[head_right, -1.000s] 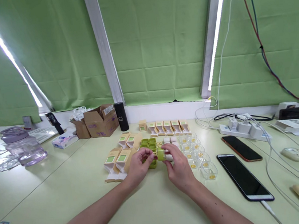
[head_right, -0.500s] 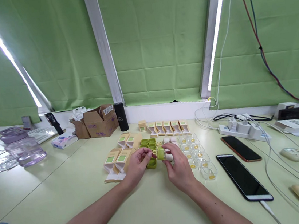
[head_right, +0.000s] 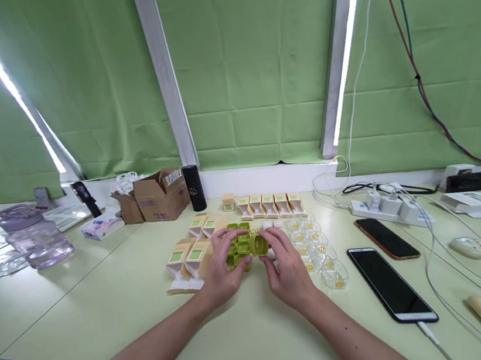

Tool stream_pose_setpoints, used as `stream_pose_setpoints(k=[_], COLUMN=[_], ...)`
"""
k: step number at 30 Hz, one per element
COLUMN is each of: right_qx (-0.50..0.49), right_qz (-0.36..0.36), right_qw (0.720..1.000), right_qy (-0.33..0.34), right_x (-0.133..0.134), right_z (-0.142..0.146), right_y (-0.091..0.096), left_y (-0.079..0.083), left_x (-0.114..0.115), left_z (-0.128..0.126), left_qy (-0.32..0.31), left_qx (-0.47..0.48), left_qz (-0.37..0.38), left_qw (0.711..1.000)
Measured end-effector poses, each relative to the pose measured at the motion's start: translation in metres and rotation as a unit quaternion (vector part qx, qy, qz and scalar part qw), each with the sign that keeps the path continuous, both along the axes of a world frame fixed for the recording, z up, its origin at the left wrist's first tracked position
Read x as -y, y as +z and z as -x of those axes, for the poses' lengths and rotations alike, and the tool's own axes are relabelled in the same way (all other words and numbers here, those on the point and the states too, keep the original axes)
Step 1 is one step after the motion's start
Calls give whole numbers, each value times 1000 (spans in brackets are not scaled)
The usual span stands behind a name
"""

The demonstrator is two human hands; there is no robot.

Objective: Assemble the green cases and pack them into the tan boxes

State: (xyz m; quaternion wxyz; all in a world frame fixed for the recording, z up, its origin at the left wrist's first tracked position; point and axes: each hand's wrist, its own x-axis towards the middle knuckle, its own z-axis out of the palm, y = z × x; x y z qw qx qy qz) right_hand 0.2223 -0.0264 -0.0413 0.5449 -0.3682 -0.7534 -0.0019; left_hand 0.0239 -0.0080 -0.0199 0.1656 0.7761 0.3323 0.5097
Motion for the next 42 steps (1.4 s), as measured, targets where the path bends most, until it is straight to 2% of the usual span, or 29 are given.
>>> stream_pose_setpoints(k=[10, 17, 42], right_qx=[56, 80, 66], right_qz=[-50, -70, -93], right_qw=[997, 994, 994], right_qy=[1, -5, -2], right_x=[2, 2, 2], right_z=[1, 1, 2], right_y=[1, 3, 4], left_y=[-4, -4, -5], left_x=[-4, -4, -5], left_z=[0, -1, -1], left_qy=[-28, -20, -17], left_qx=[-18, -11, -6], left_qz=[-26, -28, -55], left_qw=[999, 999, 998])
